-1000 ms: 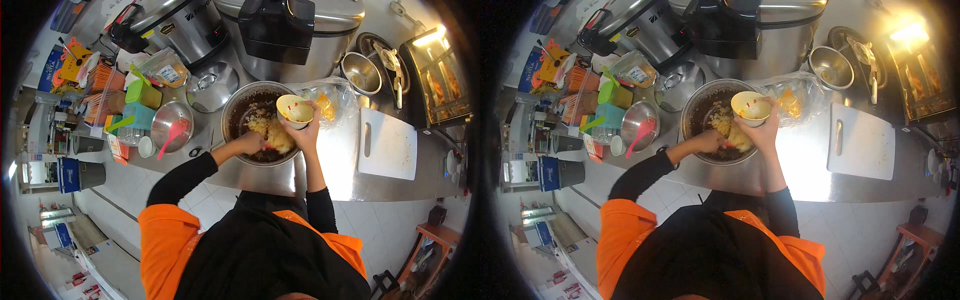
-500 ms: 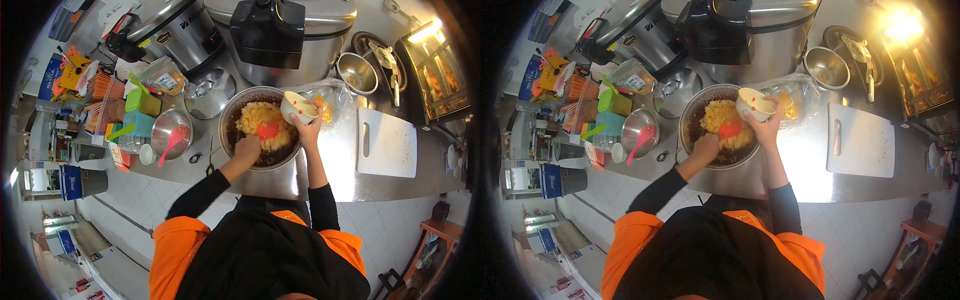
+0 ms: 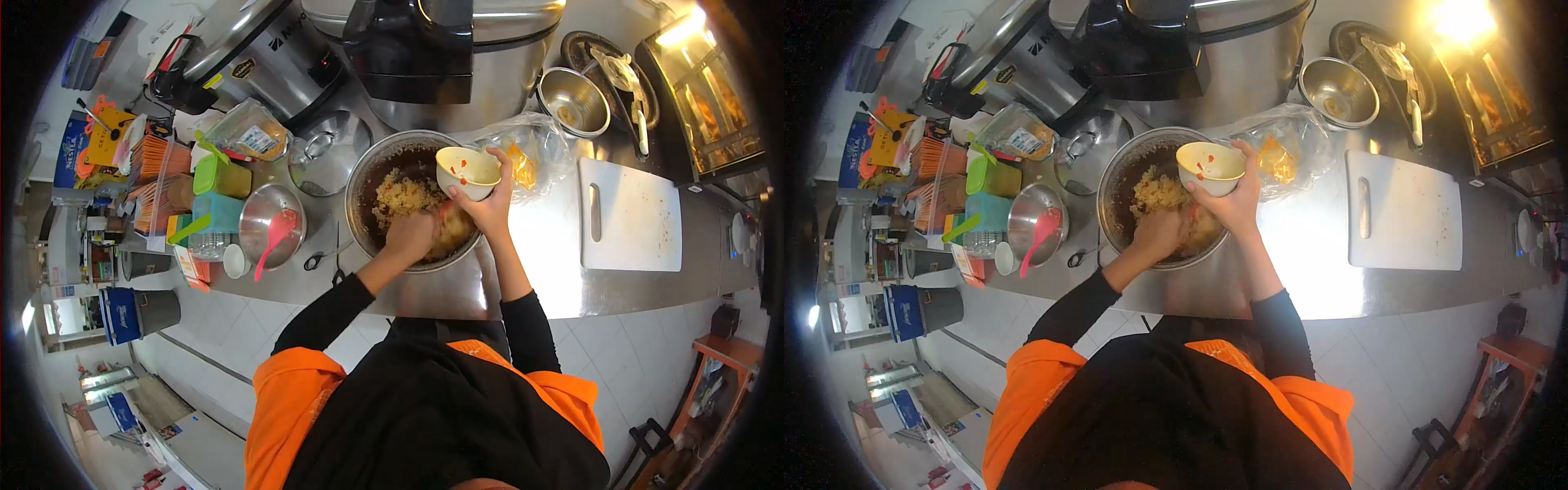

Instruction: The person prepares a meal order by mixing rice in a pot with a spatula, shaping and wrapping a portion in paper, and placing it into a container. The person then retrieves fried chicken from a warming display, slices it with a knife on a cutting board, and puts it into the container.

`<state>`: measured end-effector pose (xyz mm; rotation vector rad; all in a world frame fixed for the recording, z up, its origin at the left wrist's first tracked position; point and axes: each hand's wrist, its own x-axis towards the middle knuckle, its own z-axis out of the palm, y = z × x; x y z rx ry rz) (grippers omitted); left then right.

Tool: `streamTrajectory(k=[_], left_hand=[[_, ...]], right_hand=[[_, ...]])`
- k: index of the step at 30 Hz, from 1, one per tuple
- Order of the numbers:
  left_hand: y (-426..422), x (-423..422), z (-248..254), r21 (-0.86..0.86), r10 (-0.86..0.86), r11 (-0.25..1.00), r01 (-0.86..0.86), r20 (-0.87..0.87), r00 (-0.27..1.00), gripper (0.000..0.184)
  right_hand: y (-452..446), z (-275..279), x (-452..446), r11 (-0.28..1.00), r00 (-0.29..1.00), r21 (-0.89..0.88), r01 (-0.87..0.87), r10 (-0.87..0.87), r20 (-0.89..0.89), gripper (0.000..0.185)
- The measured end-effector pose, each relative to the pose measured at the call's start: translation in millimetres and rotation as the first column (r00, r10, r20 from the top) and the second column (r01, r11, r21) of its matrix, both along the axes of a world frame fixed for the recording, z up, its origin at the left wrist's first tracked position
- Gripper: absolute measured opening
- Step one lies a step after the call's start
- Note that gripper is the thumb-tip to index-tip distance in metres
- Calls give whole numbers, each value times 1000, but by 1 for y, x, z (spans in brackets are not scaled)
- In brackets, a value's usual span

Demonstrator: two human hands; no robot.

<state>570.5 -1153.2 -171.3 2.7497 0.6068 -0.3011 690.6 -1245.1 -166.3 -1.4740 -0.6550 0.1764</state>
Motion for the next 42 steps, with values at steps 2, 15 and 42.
streamTrajectory(k=[2,15,42], left_hand=[[-6,-17,15,-194,27,981,-18,44,999,21],[121,-63,66,-459,-60,887,47,-14,998,28],[6,-54,100,-347,319,915,-208,303,898,25]], right_hand=[[0,8,-4,999,999,47,2,0,-40,77],[2,31,27,898,789,-440,-24,288,543,85],[2,24,1,936,870,-352,7,168,463,103]])
